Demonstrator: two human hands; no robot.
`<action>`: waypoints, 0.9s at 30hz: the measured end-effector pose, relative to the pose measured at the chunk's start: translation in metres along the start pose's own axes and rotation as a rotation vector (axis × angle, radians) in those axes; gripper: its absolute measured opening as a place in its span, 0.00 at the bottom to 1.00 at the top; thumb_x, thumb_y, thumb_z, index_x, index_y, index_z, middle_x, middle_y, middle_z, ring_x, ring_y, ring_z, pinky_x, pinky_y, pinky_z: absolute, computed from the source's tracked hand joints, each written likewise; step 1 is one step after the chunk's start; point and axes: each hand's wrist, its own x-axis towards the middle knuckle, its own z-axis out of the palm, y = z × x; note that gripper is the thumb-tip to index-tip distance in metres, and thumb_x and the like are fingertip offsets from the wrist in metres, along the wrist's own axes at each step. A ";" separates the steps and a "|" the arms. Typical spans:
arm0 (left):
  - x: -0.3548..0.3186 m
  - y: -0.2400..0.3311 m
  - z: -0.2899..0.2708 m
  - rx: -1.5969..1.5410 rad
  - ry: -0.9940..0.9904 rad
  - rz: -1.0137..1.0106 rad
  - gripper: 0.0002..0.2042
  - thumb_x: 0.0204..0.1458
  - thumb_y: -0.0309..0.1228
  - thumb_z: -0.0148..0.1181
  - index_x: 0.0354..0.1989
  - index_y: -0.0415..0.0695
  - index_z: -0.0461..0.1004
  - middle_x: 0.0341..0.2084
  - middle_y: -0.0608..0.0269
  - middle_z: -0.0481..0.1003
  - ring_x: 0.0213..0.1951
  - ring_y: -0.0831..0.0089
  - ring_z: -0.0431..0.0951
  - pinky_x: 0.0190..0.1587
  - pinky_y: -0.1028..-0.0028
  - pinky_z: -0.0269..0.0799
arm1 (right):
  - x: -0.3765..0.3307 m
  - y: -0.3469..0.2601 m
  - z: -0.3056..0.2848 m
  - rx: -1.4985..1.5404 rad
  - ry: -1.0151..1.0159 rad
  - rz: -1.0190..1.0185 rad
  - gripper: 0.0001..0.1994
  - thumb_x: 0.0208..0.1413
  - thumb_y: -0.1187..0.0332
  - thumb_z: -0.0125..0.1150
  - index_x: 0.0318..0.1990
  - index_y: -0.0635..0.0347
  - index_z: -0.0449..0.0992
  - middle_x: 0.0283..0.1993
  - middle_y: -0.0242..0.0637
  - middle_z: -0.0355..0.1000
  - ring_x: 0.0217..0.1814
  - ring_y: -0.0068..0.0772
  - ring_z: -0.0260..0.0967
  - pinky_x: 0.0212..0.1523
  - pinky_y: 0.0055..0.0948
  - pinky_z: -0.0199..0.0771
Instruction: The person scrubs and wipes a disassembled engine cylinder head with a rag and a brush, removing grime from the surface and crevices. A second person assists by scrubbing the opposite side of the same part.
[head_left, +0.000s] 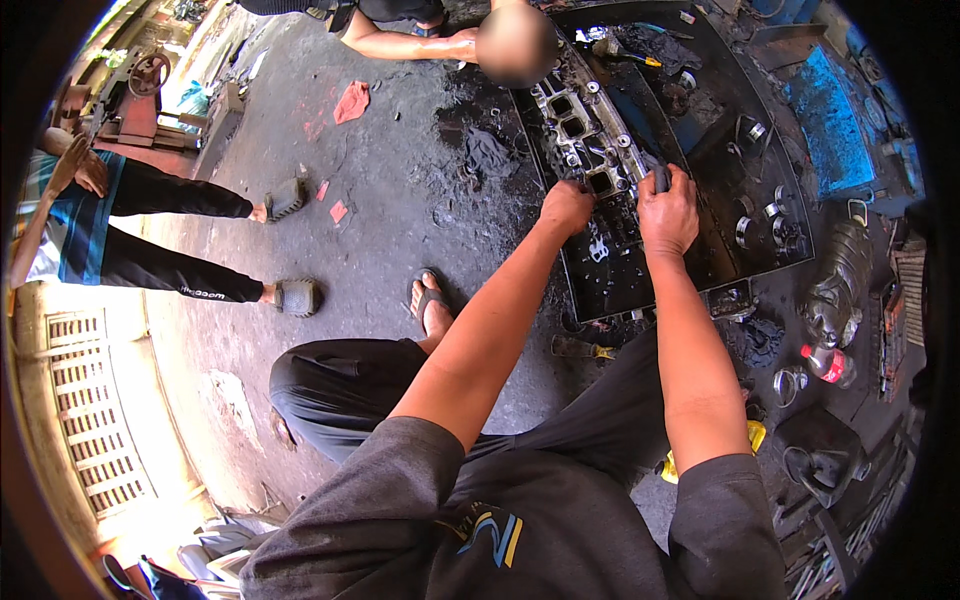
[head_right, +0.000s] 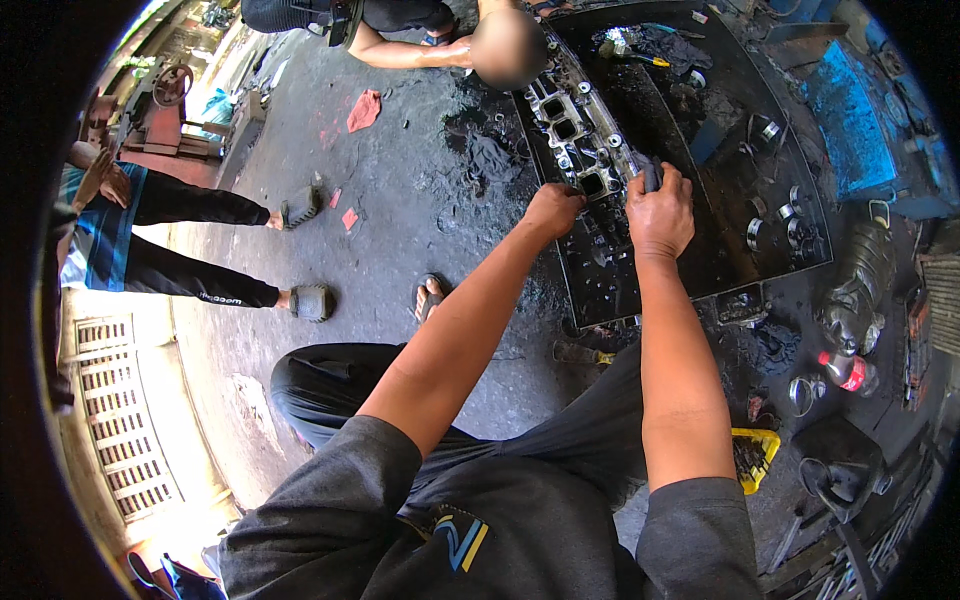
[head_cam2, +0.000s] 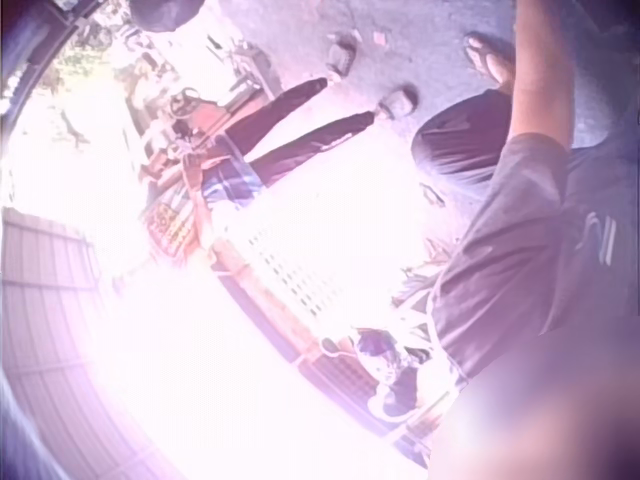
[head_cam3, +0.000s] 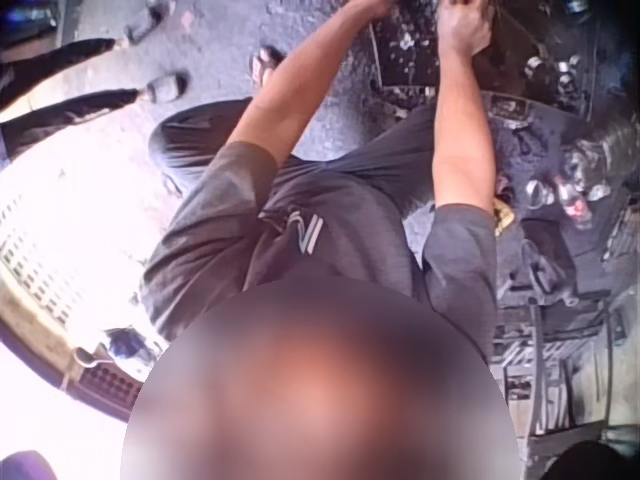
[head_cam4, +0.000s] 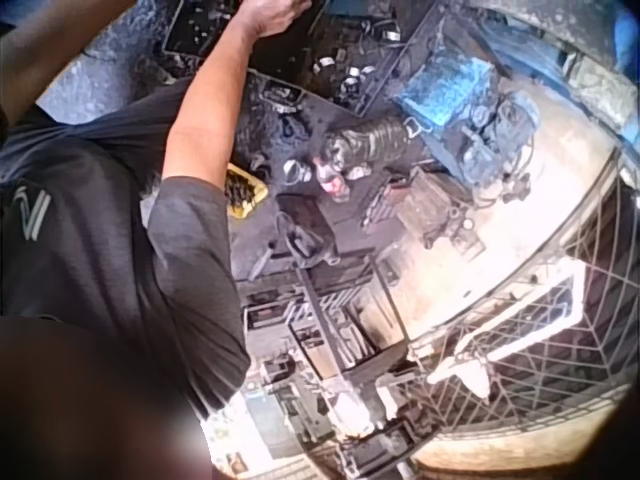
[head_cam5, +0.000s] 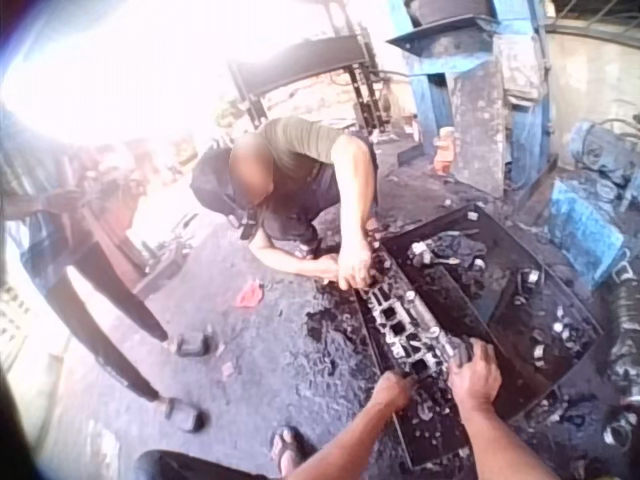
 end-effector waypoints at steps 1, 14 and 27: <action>-0.002 0.002 -0.001 -0.012 0.018 -0.022 0.18 0.52 0.39 0.61 0.44 0.38 0.80 0.33 0.44 0.80 0.38 0.56 0.81 0.45 0.62 0.74 | 0.000 0.000 0.000 -0.009 0.001 0.001 0.19 0.53 0.54 0.60 0.47 0.53 0.75 0.43 0.41 0.75 0.42 0.49 0.76 0.37 0.45 0.79; 0.015 -0.017 0.029 -0.501 0.091 -0.125 0.24 0.47 0.31 0.64 0.55 0.35 0.73 0.43 0.52 0.80 0.43 0.66 0.79 0.47 0.69 0.73 | 0.000 0.001 0.001 0.018 0.027 -0.031 0.18 0.53 0.54 0.60 0.47 0.54 0.75 0.43 0.42 0.75 0.42 0.49 0.76 0.37 0.45 0.79; 0.001 -0.009 0.017 -0.266 0.137 -0.142 0.19 0.48 0.38 0.59 0.44 0.37 0.80 0.41 0.41 0.79 0.47 0.50 0.79 0.52 0.63 0.73 | 0.000 -0.002 -0.003 0.054 -0.021 -0.004 0.19 0.54 0.54 0.59 0.48 0.55 0.75 0.48 0.44 0.75 0.46 0.52 0.75 0.44 0.45 0.76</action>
